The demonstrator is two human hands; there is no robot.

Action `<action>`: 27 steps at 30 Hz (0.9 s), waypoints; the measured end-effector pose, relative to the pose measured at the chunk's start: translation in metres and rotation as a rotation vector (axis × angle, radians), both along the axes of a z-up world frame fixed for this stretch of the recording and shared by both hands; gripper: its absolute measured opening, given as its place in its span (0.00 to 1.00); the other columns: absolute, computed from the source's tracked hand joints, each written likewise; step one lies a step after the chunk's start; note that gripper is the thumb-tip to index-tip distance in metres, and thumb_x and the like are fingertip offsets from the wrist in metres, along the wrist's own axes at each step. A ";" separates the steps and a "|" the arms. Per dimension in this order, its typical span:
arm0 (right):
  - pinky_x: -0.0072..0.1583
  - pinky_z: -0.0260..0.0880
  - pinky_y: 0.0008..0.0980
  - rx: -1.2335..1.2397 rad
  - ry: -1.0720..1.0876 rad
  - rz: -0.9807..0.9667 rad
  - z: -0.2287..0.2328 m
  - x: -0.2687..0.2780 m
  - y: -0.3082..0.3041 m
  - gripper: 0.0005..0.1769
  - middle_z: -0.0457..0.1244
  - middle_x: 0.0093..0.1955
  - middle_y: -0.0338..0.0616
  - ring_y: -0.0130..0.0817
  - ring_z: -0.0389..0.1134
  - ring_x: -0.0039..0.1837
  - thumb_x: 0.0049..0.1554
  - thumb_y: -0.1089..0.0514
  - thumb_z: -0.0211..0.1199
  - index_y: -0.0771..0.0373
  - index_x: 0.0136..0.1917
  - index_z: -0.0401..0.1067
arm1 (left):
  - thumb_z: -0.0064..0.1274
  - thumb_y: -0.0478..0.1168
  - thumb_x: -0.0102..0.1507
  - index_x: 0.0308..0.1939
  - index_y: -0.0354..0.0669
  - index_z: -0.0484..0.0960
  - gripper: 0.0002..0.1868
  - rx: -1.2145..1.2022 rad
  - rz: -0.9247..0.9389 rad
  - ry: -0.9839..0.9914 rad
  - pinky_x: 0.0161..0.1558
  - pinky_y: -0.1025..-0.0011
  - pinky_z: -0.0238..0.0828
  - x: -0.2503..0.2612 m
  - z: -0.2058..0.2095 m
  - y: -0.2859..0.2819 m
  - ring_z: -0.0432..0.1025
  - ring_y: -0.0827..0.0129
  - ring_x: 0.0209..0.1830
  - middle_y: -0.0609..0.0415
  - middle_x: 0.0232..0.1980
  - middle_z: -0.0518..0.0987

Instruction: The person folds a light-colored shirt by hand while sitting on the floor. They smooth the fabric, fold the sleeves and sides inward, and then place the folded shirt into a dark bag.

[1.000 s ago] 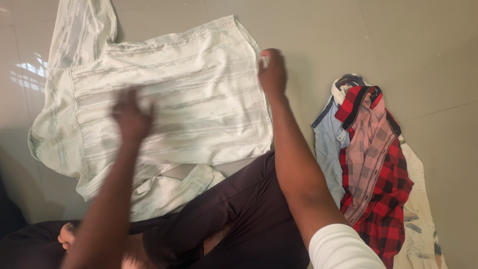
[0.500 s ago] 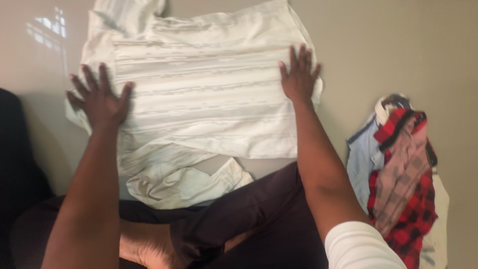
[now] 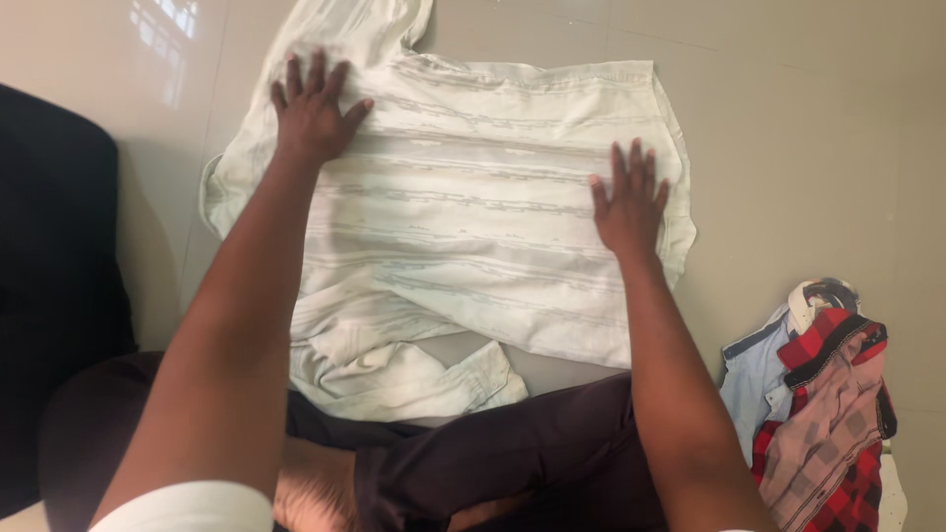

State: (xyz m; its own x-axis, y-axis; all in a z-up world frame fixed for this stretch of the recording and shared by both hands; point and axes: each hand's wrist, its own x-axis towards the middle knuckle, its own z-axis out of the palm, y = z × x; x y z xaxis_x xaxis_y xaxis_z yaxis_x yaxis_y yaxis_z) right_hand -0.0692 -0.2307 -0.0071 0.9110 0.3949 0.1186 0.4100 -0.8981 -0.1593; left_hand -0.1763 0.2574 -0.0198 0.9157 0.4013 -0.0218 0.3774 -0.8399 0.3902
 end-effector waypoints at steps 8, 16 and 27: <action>0.80 0.32 0.66 -0.045 0.018 -0.044 -0.012 0.009 -0.006 0.36 0.39 0.89 0.46 0.46 0.36 0.87 0.71 0.35 0.38 0.49 0.86 0.44 | 0.30 0.73 0.71 0.85 0.50 0.48 0.46 0.004 0.042 0.020 0.78 0.34 0.19 0.028 -0.004 0.016 0.31 0.38 0.85 0.40 0.86 0.44; 0.70 0.65 0.45 0.103 -0.073 -0.262 0.026 0.019 -0.085 0.14 0.61 0.71 0.47 0.47 0.61 0.74 0.66 0.52 0.63 0.59 0.61 0.75 | 0.57 0.53 0.69 0.79 0.31 0.59 0.43 -0.072 0.066 -0.304 0.77 0.34 0.32 -0.076 -0.019 0.060 0.42 0.35 0.83 0.29 0.82 0.53; 0.38 0.72 0.32 0.066 0.909 -0.493 0.027 -0.061 -0.168 0.21 0.70 0.39 0.46 0.32 0.70 0.38 0.51 0.47 0.77 0.66 0.44 0.77 | 0.66 0.51 0.64 0.48 0.23 0.76 0.29 -0.909 0.645 0.144 0.34 0.62 0.78 -0.272 -0.046 0.023 0.78 0.51 0.36 0.36 0.45 0.80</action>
